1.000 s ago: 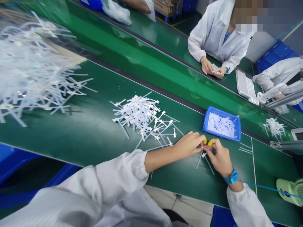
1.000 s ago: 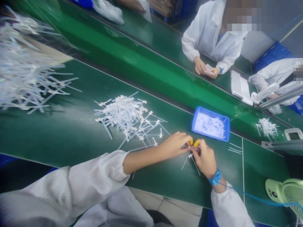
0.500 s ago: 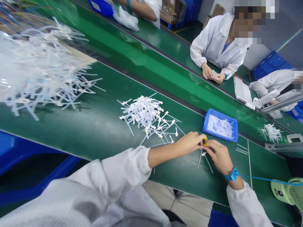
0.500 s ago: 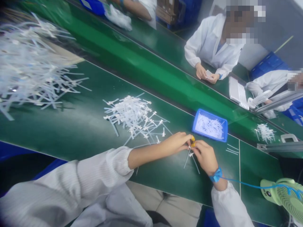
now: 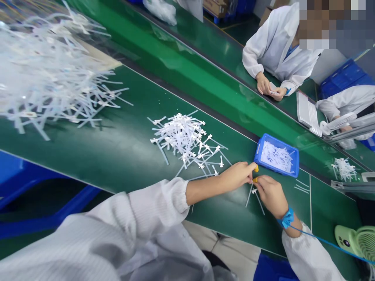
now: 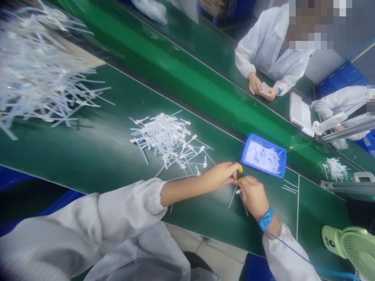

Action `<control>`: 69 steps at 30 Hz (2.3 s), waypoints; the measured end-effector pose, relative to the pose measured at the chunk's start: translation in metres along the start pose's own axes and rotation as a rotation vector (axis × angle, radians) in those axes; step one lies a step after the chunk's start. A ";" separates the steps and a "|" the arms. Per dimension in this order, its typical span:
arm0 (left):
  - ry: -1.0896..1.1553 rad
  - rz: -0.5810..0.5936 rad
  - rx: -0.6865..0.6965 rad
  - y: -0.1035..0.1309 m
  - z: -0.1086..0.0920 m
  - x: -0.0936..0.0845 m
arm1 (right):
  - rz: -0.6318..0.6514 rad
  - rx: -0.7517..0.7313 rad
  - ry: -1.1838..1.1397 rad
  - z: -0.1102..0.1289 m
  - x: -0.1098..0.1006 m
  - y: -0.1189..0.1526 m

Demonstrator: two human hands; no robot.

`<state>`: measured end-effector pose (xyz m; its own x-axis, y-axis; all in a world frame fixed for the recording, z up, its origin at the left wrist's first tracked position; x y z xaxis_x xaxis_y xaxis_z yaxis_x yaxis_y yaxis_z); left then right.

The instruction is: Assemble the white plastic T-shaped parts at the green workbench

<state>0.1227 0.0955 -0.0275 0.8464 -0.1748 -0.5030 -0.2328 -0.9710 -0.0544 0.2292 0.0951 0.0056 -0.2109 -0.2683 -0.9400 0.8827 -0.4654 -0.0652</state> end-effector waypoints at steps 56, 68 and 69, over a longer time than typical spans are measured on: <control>-0.471 0.089 0.314 0.035 -0.037 0.044 | -0.438 0.505 -0.070 -0.100 -0.090 -0.008; -0.490 0.071 0.177 0.028 -0.034 0.043 | -0.587 0.479 -0.730 -0.024 0.014 0.111; -0.462 0.094 0.195 0.029 -0.035 0.045 | -0.592 0.499 -0.732 -0.023 0.020 0.114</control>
<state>0.1708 0.0541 -0.0214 0.5273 -0.1270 -0.8402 -0.4207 -0.8981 -0.1282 0.3353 0.0556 -0.0283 -0.8976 -0.2505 -0.3628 0.3200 -0.9362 -0.1454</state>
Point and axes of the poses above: each hand's wrist, its own y-axis away from the middle knuckle, its own x-axis out of the palm, z = x × y, the point moved 10 cm from there along -y, towards the middle knuckle, and after that the axes turned 12 degrees about -x, right-handed, at the moved point
